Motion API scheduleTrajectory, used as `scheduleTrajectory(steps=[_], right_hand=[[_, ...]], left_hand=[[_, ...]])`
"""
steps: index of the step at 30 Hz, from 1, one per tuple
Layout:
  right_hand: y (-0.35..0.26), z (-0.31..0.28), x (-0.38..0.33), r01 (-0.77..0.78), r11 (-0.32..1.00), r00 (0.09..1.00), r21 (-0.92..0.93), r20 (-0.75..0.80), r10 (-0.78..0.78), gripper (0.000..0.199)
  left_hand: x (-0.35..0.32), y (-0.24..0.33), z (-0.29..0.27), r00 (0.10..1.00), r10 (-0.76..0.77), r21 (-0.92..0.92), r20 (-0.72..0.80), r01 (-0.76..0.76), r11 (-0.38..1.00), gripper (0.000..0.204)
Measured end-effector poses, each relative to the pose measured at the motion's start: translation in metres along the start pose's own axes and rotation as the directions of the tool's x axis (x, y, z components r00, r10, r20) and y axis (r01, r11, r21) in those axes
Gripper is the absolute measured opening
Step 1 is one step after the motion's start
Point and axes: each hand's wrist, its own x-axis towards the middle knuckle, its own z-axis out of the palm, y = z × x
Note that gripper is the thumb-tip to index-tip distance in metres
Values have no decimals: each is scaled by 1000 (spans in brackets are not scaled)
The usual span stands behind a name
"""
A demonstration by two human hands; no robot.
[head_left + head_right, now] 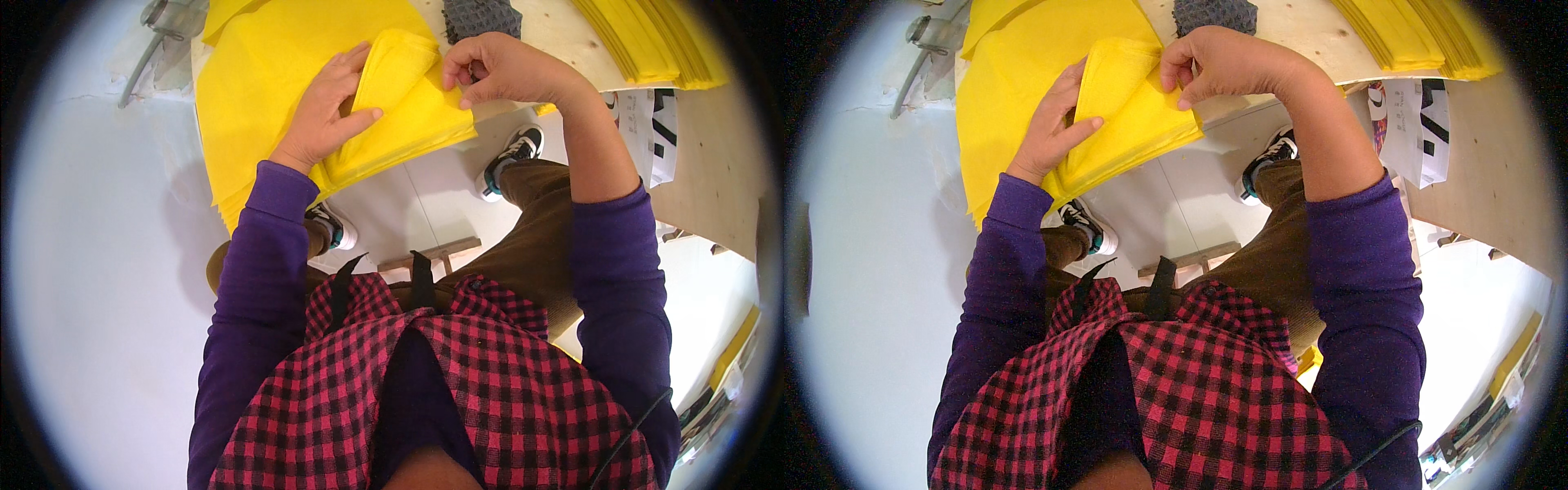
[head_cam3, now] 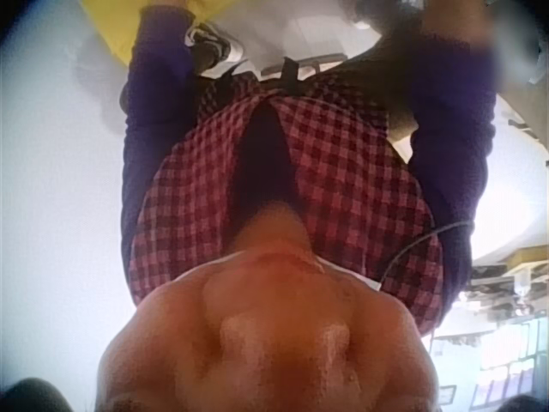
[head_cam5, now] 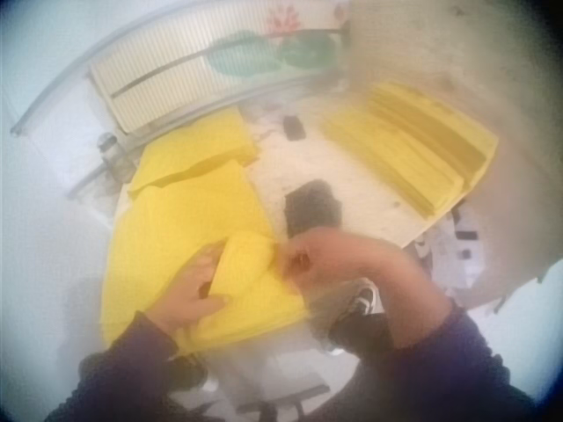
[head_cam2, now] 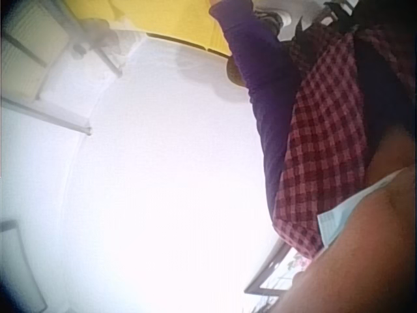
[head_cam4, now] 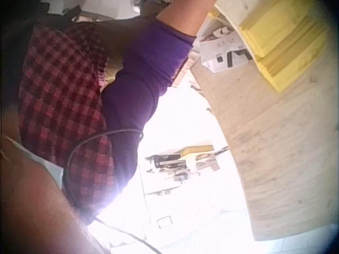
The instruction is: The person folds a large yellow fabric sheet on a wooden workbench, aligning edges and pressing creases. They stack the folded piece with other yellow sheets and continue folding additional sheets in the same manner.
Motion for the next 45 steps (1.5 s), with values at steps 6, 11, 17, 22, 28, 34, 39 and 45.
scheduleTrajectory(steps=[6, 11, 17, 22, 28, 34, 39, 45], right_hand=[[1, 6, 2, -101, 989, 995, 106, 31, 98, 12], [-4, 5, 0, -84, 994, 996, 74, -27, 86, 12], [-6, 4, 4, -126, 992, 992, -7, -27, 126, 14], [-9, -3, -5, -43, 999, 997, 4, 65, 43, 13], [14, -15, -11, -121, 993, 945, -1, -307, 115, 20], [52, -4, -13, -230, 903, 903, -363, -427, 58, 21], [58, -1, -2, -313, 821, 849, -478, -529, 16, 28], [42, 2, 4, -471, 764, 811, -441, -557, 180, 47]], left_hand=[[0, -2, 1, 1000, 21, -20, -10, -21, 1000, 49], [0, -2, 0, 1000, 11, -19, -2, -11, 1000, 49], [0, -3, 1, 1000, 6, -36, -11, -6, 999, 48], [1, -2, 1, 999, 29, -31, -13, -30, 999, 47], [1, 0, 0, 999, 40, -3, -13, -40, 999, 48], [0, 1, -1, 1000, 30, 26, 3, -30, 999, 50], [0, 1, 0, 1000, 12, 8, -8, -12, 1000, 51], [0, 0, -1, 1000, 27, 40, -4, -27, 999, 53]])
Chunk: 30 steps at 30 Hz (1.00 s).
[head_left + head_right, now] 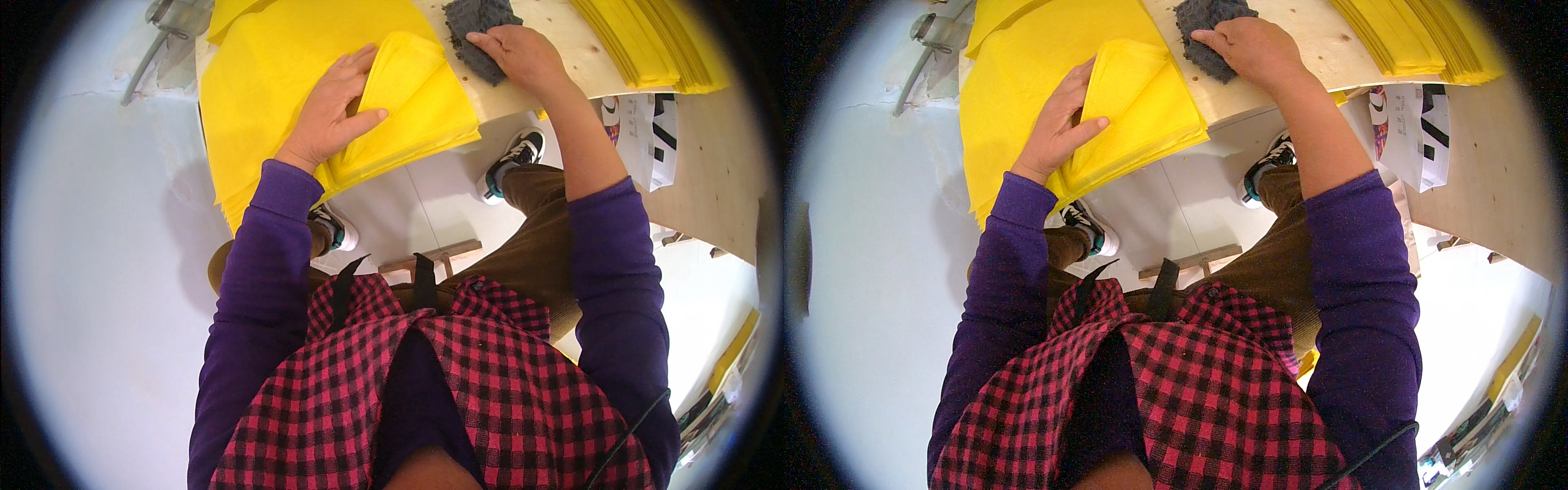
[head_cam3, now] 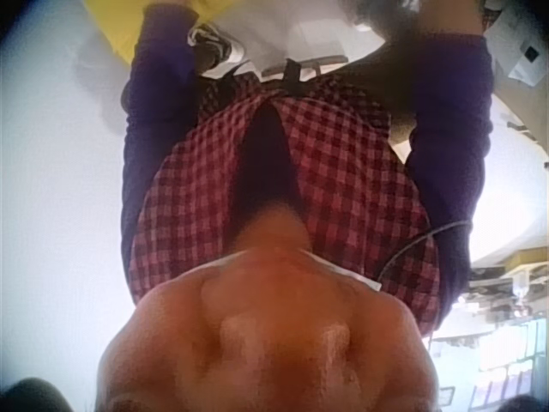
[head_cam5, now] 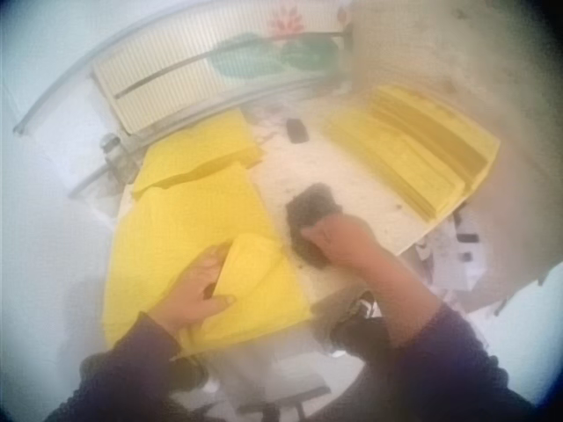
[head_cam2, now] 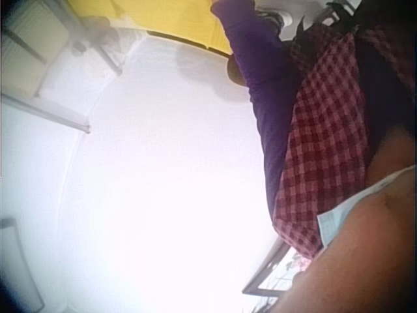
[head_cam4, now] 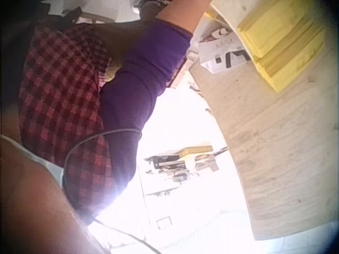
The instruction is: The person folds a large yellow fabric sheet on a wooden workbench, aligning edges and pressing creases. They stack the folded piece with other yellow sheets and continue folding additional sheets in the same manner.
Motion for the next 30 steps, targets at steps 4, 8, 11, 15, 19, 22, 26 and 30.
scheduleTrajectory(steps=[4, 8, 11, 15, 19, 22, 26, 30], right_hand=[[-5, -4, -3, 9, 974, 991, 225, -129, 21, 31], [-7, -15, -11, 169, 758, 979, 630, -17, -204, 15], [-15, -15, -20, 101, 660, 931, 744, 163, -326, 12], [-24, -9, -18, 18, 688, 848, 726, 353, -395, 11], [-26, -4, -19, 25, 678, 876, 735, 310, -369, 12], [-27, -5, -18, 42, 703, 886, 710, 299, -354, 13], [-30, -10, -17, 72, 729, 891, 680, 285, -354, 15], [-34, -17, -15, 85, 750, 890, 656, 289, -354, 16]], left_hand=[[0, 1, 0, 1000, 2, 4, -7, -2, 1000, 51], [-1, 2, 2, 1000, -20, -38, -20, 20, 999, 49], [-1, 0, 1, 1000, -9, -36, -9, 8, 999, 48], [0, 0, 1, 1000, 10, -52, -4, -10, 999, 47], [0, -1, 1, 1000, 5, -36, 1, -5, 999, 47], [0, -1, 1, 1000, 10, -38, -1, -10, 999, 48], [0, -1, 1, 1000, 18, -24, -1, -18, 1000, 49], [1, -1, 0, 1000, 25, 0, 6, -25, 1000, 49]])
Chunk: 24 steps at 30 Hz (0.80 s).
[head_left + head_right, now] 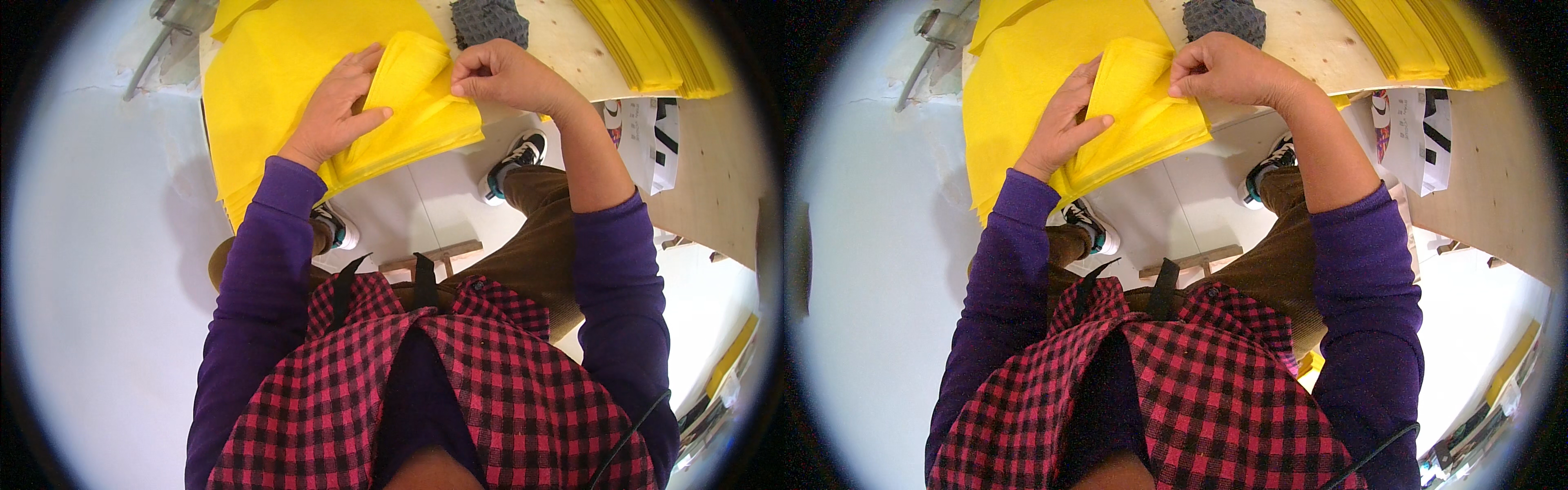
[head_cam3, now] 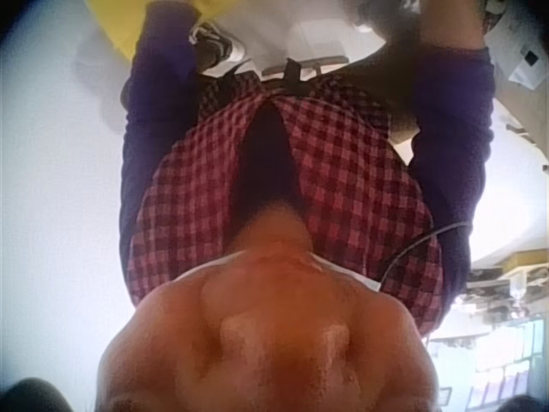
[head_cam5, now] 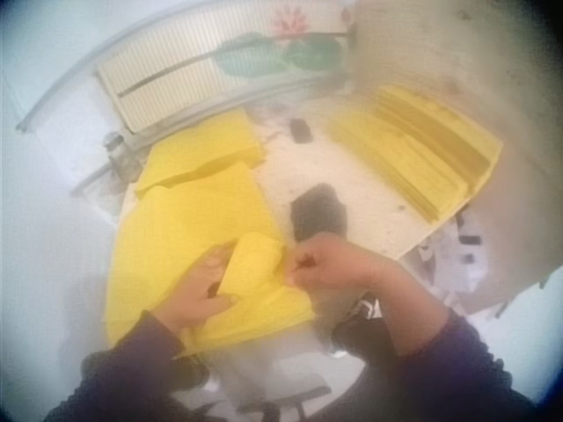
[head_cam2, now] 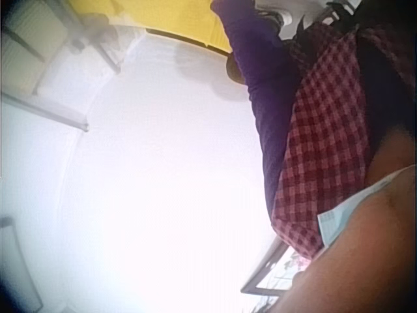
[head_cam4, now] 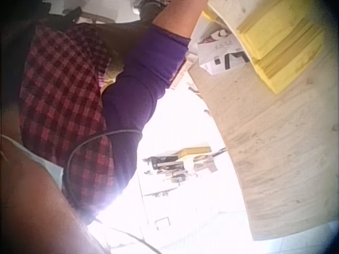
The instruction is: The person folds a large yellow fabric sheet on a wooden workbench, aligning edges and pressing creases. They stack the folded piece with other yellow sheets and continue folding additional sheets in the same manner.
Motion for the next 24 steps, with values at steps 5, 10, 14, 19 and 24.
scheduleTrajectory(steps=[5, 10, 14, 19, 24], right_hand=[[-7, -4, 6, 13, 994, 1000, -104, 18, -11, 14], [-7, 0, 15, 146, 985, 984, -92, -91, -154, 20], [-8, 0, 20, 172, 979, 977, -113, -108, -184, 23], [-15, -3, 21, 112, 975, 990, -190, -69, -127, 18], [-13, 4, 27, 47, 987, 986, -150, -150, -70, 18]], left_hand=[[0, 1, 0, 1000, 2, -1, -10, -2, 1000, 49], [0, 3, 0, 1000, -4, 0, -11, 4, 1000, 51], [0, 2, 1, 1000, -9, -16, -21, 8, 1000, 50], [0, 3, 0, 999, -40, -61, -13, 39, 997, 47], [0, 4, -3, 1000, 17, -31, -10, -18, 999, 48]])
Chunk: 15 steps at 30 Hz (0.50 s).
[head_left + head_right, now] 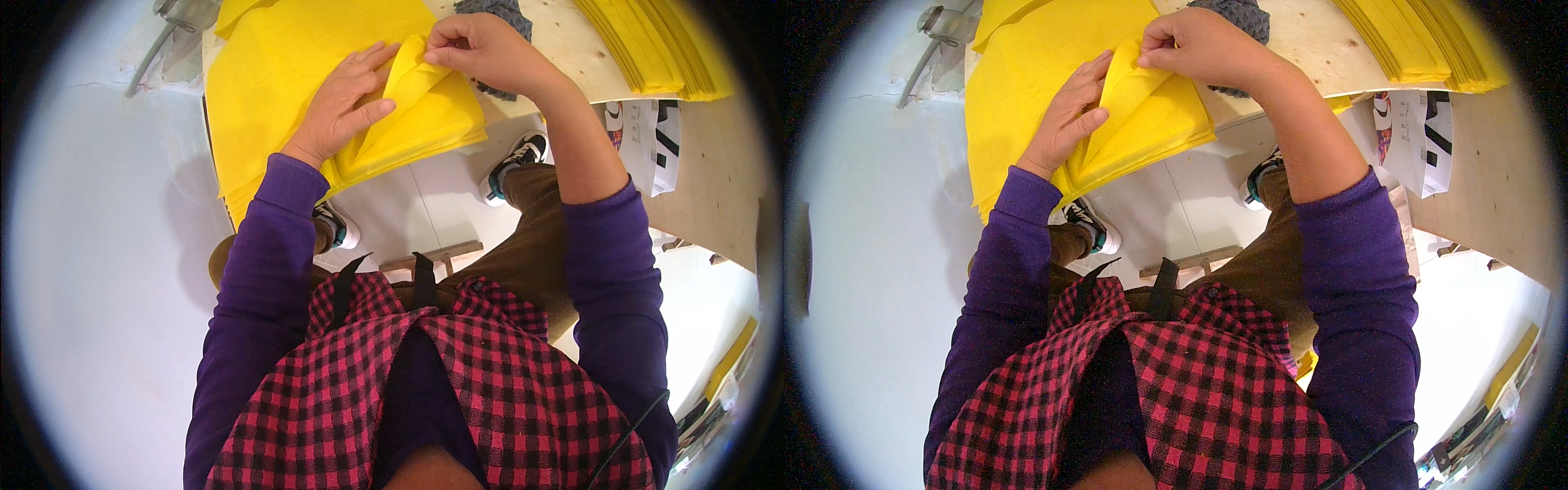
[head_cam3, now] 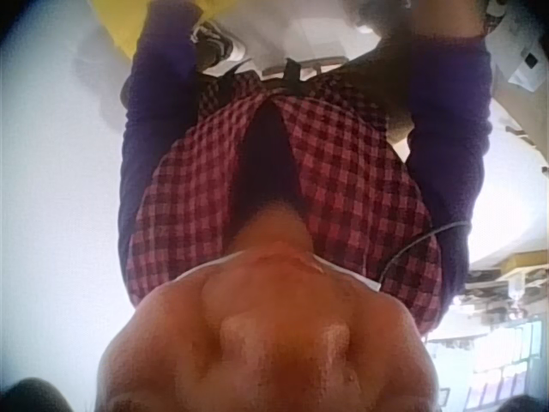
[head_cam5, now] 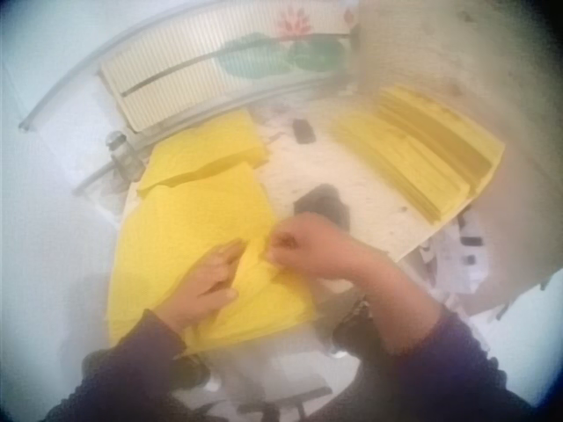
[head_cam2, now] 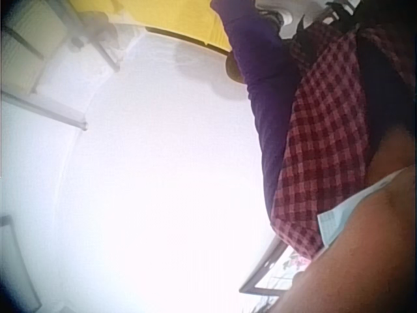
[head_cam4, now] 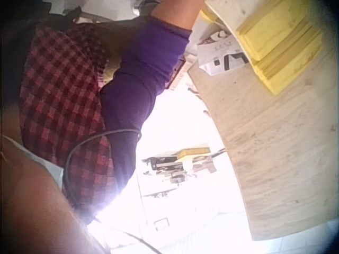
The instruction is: The person folds a large yellow fabric sheet on a wooden workbench, aligning edges and pressing creases. They stack the folded piece with other yellow sheets and continue folding additional sheets in the same manner.
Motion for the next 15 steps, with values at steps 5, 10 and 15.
scheduleTrajectory(steps=[5, 10, 15], right_hand=[[8, 8, 5, 127, 990, 980, -59, -145, -134, 16], [8, -12, -6, 53, 998, 998, 34, -47, -52, 10], [8, -19, -24, -27, 998, 945, 59, 328, 6, 15]], left_hand=[[0, 0, 4, 999, -39, 10, -20, 39, 999, 46], [1, -2, 3, 1000, -19, -21, -13, 18, 1000, 43], [1, -1, 3, 999, 11, -42, -32, -13, 999, 41]])
